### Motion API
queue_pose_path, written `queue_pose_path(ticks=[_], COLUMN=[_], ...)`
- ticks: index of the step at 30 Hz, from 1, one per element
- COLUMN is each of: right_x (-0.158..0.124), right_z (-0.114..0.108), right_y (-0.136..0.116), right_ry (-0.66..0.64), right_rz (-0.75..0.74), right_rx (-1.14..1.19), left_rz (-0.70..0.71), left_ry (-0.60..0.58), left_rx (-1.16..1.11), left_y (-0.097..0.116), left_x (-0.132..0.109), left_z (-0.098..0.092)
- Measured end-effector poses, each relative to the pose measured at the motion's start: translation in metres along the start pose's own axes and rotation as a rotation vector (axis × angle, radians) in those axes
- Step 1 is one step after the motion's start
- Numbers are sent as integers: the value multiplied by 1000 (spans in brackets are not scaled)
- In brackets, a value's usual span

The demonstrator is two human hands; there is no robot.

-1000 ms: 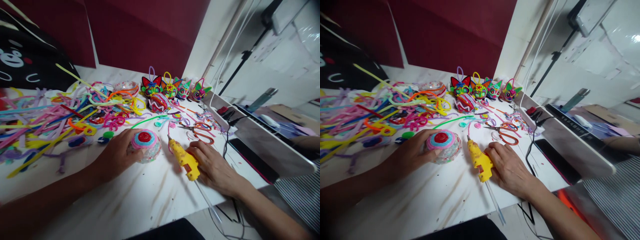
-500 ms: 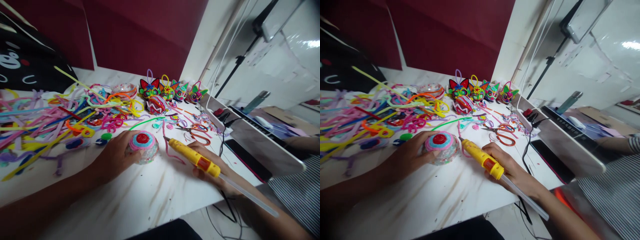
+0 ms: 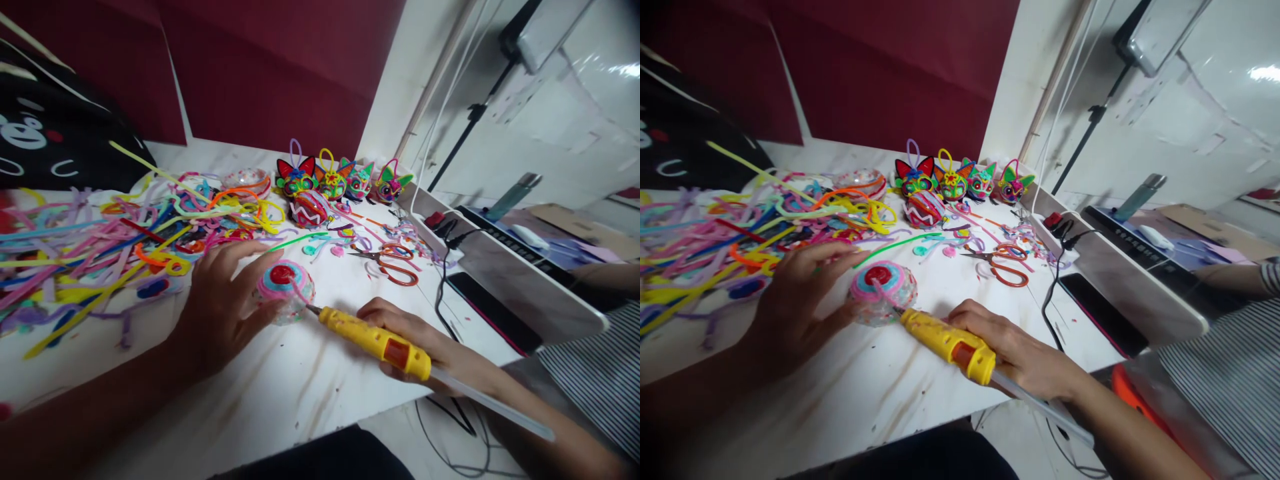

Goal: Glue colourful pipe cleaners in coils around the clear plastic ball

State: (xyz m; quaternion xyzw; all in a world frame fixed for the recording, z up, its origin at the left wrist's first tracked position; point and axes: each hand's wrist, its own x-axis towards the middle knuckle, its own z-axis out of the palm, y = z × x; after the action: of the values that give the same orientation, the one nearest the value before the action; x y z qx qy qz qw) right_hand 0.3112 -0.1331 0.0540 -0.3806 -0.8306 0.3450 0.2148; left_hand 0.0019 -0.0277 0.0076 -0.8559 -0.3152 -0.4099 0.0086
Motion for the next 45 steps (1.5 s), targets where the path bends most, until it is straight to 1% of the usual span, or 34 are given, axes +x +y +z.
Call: queue_pose_path(ticks=[4, 6, 12, 15, 17, 20, 22, 24, 27, 31, 37, 40, 42, 43, 45], right_x=[2, 1, -2, 0, 1, 0, -1, -3, -2, 3, 14, 11, 7, 5, 6], right_z=[1, 2, 6, 7, 7, 7, 8, 10, 13, 12, -5, -15, -21, -22, -22], right_y=[-10, -11, -9, -9, -8, -8, -10, -11, -11, -2, 12, 10, 1, -5, -21], right_ry=[-40, -41, -46, -56, -64, -73, -79, -84, -91, -85, -134, -171, -143, -84, 122], right_rz=[-31, -55, -54, -52, -51, -55, -57, -56, -71, -109, -150, -128, -87, -69, -116], right_rx=[-8, -17, -49, -34, -17, -30, -80, -157, -261, -284, -311, -355, -400, -417, -421], left_rz=[109, 96, -191, -277, -297, -298, -296, -327, -437, -584, -760, -843, -864, -857, -826], left_ry=[-56, -78, -189, -217, -206, -147, -90, -40, 1, 16, 22, 26, 27, 27, 14], left_rx=[-65, -111, -289, -369, -399, -398, -392, -406, -492, -625, -851, -926, -933, -923, -893], left_y=[13, 18, 30, 34, 35, 34, 32, 29, 25, 21, 18, 17, 19, 20, 25], left_x=[1, 0, -3, -3, -3, 0, 3, 6, 8, 7, 7, 7, 7, 8, 11], left_z=[-8, -10, -16, -16, -16, -16, -17, -18, -18, -16, -12, -11, -12, -12, -14])
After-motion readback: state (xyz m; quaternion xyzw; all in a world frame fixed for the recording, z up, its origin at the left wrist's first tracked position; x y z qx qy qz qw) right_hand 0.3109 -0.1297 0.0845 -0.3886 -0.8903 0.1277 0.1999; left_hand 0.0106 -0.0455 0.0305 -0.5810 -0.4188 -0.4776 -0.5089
